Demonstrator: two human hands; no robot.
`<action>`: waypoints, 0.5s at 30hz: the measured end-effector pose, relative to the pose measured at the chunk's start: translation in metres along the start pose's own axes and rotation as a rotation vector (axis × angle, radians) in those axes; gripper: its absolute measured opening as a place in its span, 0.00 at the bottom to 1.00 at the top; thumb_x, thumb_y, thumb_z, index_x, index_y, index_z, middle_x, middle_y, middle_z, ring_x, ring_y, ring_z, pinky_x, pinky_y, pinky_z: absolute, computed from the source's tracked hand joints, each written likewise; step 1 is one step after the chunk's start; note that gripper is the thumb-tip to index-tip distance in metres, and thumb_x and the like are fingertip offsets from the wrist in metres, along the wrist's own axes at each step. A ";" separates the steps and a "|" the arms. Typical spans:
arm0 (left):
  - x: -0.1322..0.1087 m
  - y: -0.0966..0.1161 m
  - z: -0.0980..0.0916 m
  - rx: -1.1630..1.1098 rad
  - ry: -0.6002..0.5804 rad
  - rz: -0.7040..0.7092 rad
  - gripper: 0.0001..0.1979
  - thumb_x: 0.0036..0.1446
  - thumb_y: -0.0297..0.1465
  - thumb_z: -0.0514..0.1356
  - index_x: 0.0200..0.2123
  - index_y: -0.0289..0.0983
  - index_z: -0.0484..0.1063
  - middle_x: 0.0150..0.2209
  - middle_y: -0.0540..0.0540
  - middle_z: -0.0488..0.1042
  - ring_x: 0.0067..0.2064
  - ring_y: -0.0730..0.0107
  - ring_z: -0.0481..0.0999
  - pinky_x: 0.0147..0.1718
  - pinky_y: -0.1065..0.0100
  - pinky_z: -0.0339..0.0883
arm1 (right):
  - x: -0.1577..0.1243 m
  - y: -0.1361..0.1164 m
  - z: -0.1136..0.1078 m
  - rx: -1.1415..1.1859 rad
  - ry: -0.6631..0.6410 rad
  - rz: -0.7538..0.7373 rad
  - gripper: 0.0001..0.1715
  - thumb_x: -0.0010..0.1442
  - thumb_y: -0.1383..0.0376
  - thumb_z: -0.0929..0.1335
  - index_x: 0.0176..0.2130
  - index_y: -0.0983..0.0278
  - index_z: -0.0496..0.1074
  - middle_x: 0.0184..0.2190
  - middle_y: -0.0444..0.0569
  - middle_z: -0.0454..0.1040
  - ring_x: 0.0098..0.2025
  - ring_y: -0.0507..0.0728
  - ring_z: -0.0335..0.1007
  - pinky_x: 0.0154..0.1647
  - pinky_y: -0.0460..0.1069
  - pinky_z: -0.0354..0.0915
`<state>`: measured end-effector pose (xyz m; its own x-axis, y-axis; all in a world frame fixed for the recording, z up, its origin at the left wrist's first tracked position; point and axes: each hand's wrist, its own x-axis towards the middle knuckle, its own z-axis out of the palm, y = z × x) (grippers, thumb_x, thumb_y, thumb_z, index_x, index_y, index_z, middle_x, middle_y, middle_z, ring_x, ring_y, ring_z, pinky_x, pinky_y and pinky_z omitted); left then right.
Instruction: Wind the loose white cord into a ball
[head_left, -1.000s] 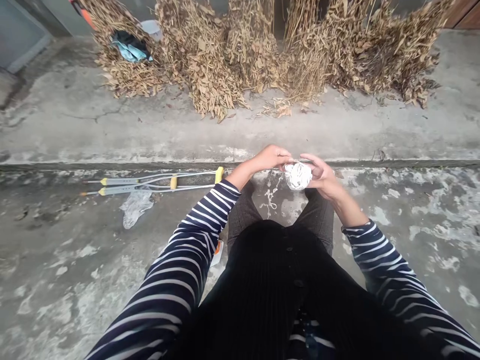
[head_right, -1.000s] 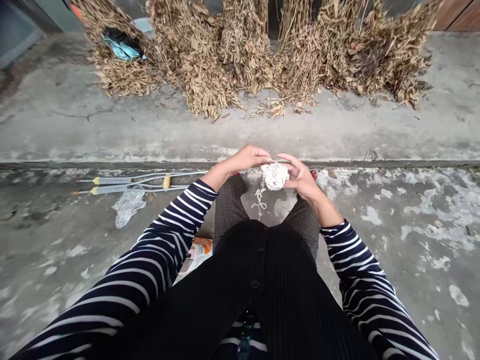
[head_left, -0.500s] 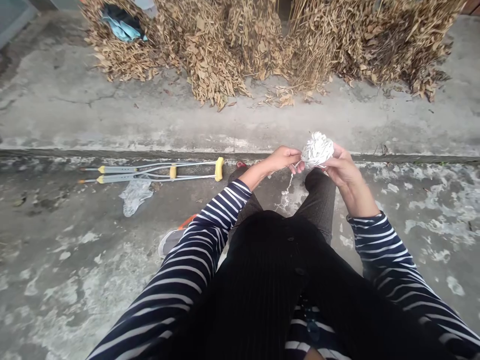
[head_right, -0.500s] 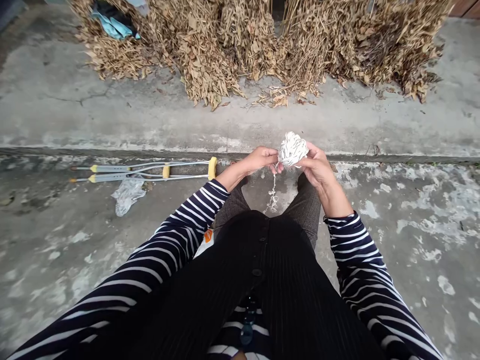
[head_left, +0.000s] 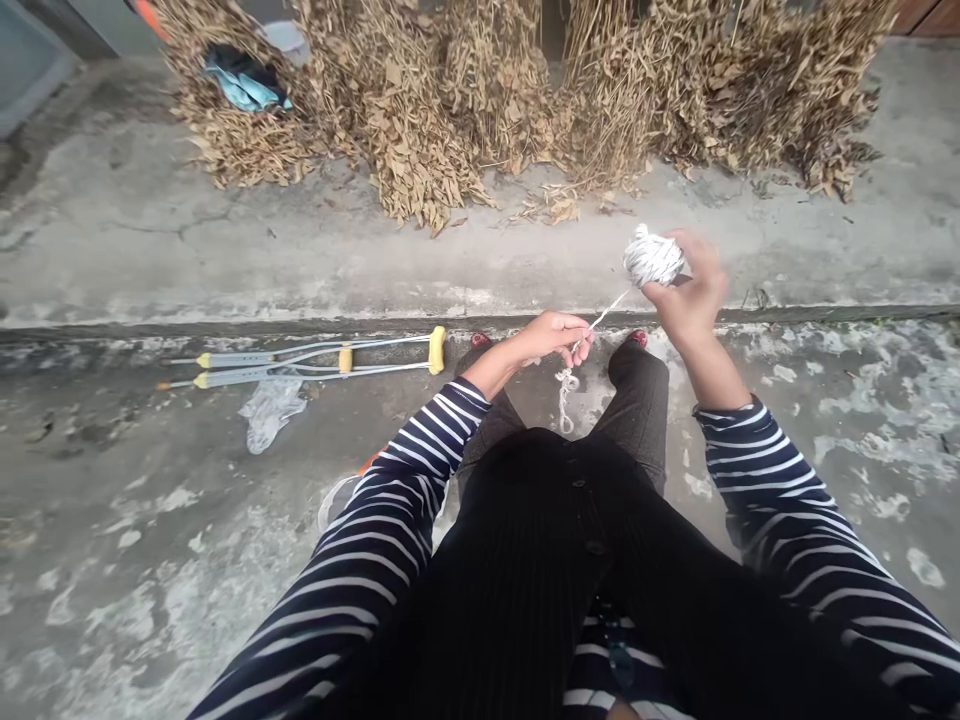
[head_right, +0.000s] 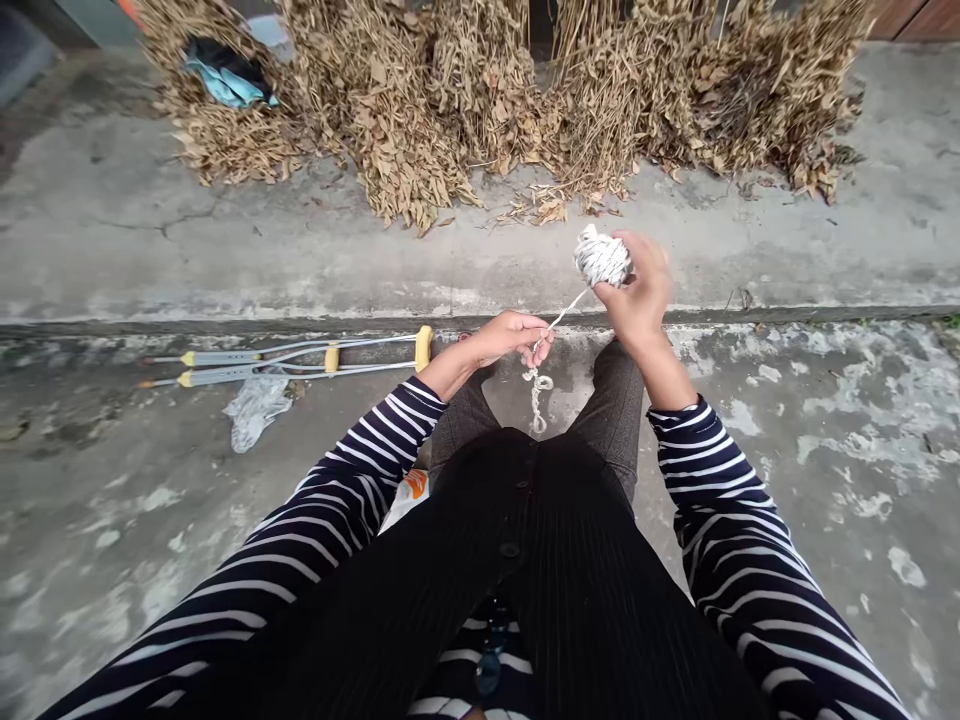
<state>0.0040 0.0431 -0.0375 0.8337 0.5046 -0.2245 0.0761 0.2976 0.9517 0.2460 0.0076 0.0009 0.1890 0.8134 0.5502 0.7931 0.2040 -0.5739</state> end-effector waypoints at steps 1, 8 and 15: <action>-0.001 0.000 0.000 0.004 -0.013 -0.007 0.18 0.63 0.41 0.67 0.36 0.30 0.74 0.28 0.45 0.77 0.27 0.74 0.77 0.28 0.72 0.73 | 0.002 0.000 -0.001 -0.054 0.021 -0.031 0.30 0.54 0.67 0.71 0.57 0.57 0.70 0.57 0.53 0.72 0.60 0.64 0.64 0.62 0.63 0.68; -0.010 0.006 -0.002 0.008 -0.057 0.008 0.22 0.60 0.47 0.68 0.35 0.30 0.74 0.29 0.44 0.77 0.28 0.73 0.78 0.28 0.71 0.73 | 0.018 -0.001 -0.010 -0.198 0.004 -0.173 0.30 0.56 0.63 0.69 0.58 0.58 0.68 0.57 0.55 0.69 0.60 0.69 0.62 0.63 0.70 0.61; -0.011 0.075 -0.018 0.128 -0.032 0.123 0.21 0.60 0.45 0.68 0.33 0.29 0.77 0.30 0.40 0.79 0.30 0.71 0.79 0.29 0.71 0.73 | 0.065 -0.043 -0.045 -0.214 0.175 -0.324 0.26 0.57 0.63 0.70 0.56 0.51 0.70 0.55 0.52 0.72 0.59 0.67 0.62 0.65 0.66 0.60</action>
<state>-0.0094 0.0748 0.0323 0.8580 0.5039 -0.0994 0.0393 0.1286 0.9909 0.2501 0.0269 0.0891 -0.0093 0.6172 0.7867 0.9265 0.3013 -0.2255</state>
